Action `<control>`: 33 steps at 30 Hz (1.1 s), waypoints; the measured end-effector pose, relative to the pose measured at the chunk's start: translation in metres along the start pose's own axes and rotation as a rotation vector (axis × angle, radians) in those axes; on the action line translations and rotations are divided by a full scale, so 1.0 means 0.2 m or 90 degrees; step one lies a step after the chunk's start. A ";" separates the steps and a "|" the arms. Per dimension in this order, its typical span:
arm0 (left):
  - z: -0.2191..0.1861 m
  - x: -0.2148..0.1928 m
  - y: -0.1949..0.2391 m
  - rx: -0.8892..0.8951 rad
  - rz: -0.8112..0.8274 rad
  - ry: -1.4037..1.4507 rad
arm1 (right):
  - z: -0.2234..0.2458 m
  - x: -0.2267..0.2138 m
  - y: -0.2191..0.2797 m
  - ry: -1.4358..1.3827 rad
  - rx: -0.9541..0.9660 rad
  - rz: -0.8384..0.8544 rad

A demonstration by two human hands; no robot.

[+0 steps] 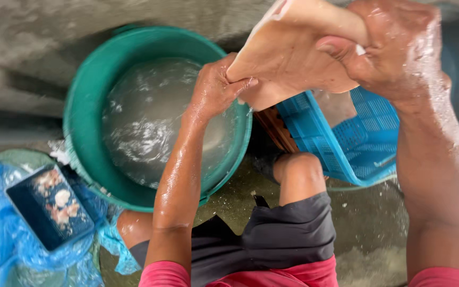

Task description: The person washes large, flat, pale pieces of seafood by hand in a green bucket filled with water. They repeatedly submerge, rub, and squeeze the items, then transfer them to a blue plastic basket. The process is repeated for multiple pieces.

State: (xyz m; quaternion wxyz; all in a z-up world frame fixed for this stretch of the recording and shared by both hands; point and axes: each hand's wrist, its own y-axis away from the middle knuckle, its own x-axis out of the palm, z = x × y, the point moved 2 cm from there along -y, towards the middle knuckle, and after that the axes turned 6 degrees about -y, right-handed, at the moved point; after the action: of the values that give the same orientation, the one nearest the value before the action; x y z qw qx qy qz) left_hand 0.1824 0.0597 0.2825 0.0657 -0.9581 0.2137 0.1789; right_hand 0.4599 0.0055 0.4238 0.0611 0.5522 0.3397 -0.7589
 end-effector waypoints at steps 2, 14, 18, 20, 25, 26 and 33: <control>-0.13 0.14 -0.10 0.083 0.010 -0.025 | -0.11 -0.10 0.17 0.029 0.042 -0.025; -0.08 1.39 -0.61 0.080 0.291 0.076 | -0.77 -0.22 1.14 0.132 0.243 -0.090; 0.13 1.76 -0.69 -0.004 0.412 0.119 | -0.98 0.01 1.42 0.105 0.380 -0.072; 0.23 1.89 -0.71 -0.124 0.478 0.048 | -1.05 0.10 1.55 0.067 0.450 -0.046; 0.48 2.14 -0.77 -0.170 0.597 0.060 | -1.21 0.30 1.75 -0.066 0.677 0.006; 0.53 2.19 -0.80 -0.153 0.623 0.035 | -1.25 0.34 1.77 -0.066 0.685 0.013; 0.95 2.50 -0.83 -0.133 0.583 -0.477 | -1.70 0.99 2.04 -0.057 0.827 0.212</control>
State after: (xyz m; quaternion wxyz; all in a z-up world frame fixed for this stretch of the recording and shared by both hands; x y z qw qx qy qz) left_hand 0.6161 0.0552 -0.0707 -0.0418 -0.6418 0.5484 0.5344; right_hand 0.8453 -0.0503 0.0125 -0.1532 0.4900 -0.2782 -0.8118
